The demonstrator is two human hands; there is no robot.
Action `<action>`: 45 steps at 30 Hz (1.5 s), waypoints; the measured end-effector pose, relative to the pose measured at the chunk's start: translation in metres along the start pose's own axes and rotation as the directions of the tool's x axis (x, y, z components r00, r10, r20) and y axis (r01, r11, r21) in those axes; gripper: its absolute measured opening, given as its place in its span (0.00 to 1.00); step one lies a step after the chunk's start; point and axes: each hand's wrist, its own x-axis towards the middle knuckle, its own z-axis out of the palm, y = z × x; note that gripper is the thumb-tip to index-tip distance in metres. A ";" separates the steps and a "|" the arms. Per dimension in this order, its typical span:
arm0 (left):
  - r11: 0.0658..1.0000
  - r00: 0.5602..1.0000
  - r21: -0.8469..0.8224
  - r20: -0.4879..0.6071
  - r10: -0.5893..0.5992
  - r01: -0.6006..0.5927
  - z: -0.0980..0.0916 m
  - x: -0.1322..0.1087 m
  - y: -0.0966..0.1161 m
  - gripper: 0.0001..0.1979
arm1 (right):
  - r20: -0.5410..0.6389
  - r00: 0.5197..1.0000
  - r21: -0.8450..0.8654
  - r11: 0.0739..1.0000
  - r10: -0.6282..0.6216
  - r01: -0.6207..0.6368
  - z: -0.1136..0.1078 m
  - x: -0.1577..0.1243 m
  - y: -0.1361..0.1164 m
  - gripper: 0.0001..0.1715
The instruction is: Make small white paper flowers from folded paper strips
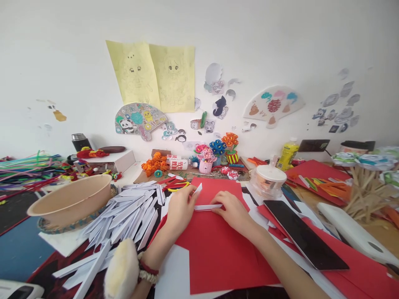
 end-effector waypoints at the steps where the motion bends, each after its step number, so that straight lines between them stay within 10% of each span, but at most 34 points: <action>1: 0.995 1.000 0.093 0.010 0.024 -0.024 0.000 0.000 -0.001 0.13 | -0.002 1.000 -0.018 1.000 0.013 -0.013 -0.001 0.000 0.001 0.06; 12: 0.913 0.997 0.409 0.066 -0.039 0.009 0.001 0.009 -0.022 0.10 | -0.106 0.973 -0.097 0.972 0.206 -0.216 -0.006 -0.001 0.015 0.05; 45: 0.873 0.954 0.484 0.288 -0.085 -0.069 -0.011 0.021 -0.010 0.04 | -0.166 0.980 0.039 0.994 0.108 -0.103 0.002 0.002 0.014 0.14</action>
